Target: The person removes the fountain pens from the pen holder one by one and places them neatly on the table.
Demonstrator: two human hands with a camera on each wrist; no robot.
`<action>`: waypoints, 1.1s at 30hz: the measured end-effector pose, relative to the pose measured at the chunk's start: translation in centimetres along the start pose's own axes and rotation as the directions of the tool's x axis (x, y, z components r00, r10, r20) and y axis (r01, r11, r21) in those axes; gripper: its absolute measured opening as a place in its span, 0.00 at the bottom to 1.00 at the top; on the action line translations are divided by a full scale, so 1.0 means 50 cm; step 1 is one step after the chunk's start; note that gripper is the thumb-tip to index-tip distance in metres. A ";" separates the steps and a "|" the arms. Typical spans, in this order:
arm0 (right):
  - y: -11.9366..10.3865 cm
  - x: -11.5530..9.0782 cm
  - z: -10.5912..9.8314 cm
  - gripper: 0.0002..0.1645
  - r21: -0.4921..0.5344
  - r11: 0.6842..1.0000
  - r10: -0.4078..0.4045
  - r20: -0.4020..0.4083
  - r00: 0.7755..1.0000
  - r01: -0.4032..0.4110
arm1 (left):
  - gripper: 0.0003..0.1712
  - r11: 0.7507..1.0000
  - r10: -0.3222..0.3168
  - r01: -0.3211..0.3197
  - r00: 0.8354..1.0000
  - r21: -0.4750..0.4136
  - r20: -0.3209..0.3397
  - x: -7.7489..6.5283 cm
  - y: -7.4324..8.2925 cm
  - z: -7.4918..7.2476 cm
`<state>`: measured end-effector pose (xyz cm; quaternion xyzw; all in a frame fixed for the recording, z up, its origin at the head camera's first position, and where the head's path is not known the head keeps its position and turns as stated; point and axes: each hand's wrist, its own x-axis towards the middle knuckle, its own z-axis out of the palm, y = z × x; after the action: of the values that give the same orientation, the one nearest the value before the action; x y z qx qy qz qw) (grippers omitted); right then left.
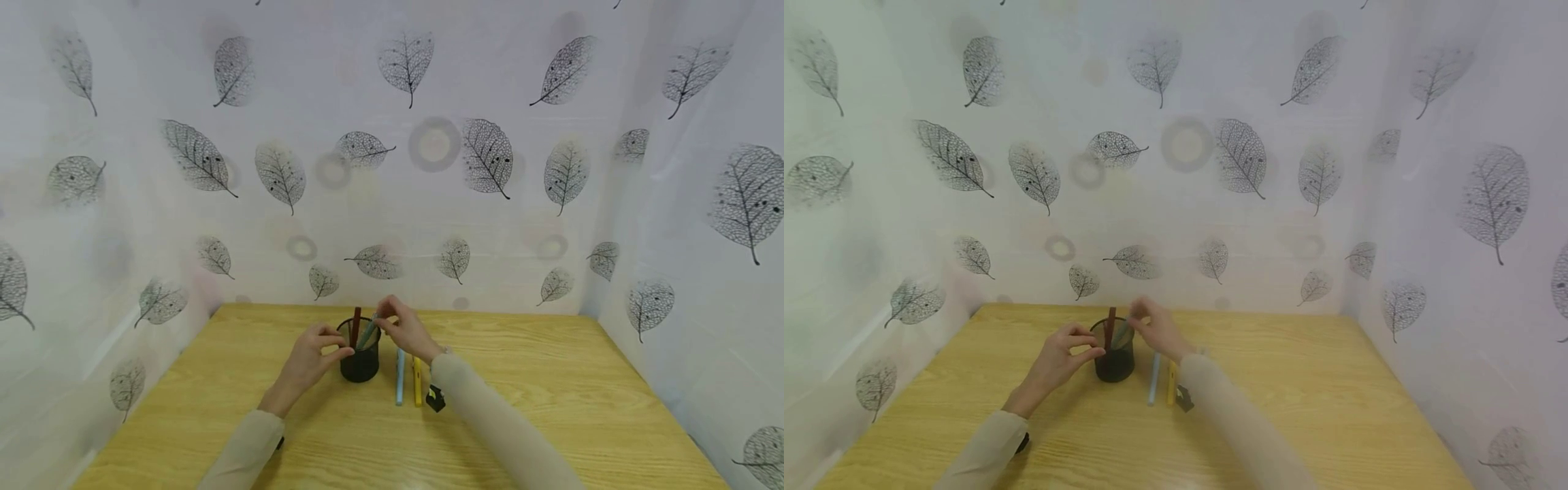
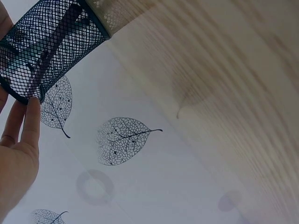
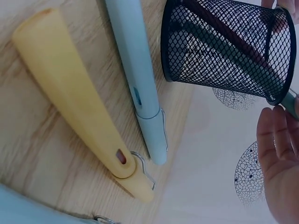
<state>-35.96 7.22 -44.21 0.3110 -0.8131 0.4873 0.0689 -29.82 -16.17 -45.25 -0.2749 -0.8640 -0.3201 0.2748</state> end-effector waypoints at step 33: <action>-0.039 -0.016 -0.025 0.13 0.167 0.986 0.047 -0.270 0.962 -0.002 | 0.07 1.000 0.004 -0.004 1.000 0.004 0.005 -0.002 0.008 -0.003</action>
<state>-34.42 7.99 -42.42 0.2356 -0.7565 0.5918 0.1481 -29.41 -16.06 -45.06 -0.2767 -0.8647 -0.3175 0.2738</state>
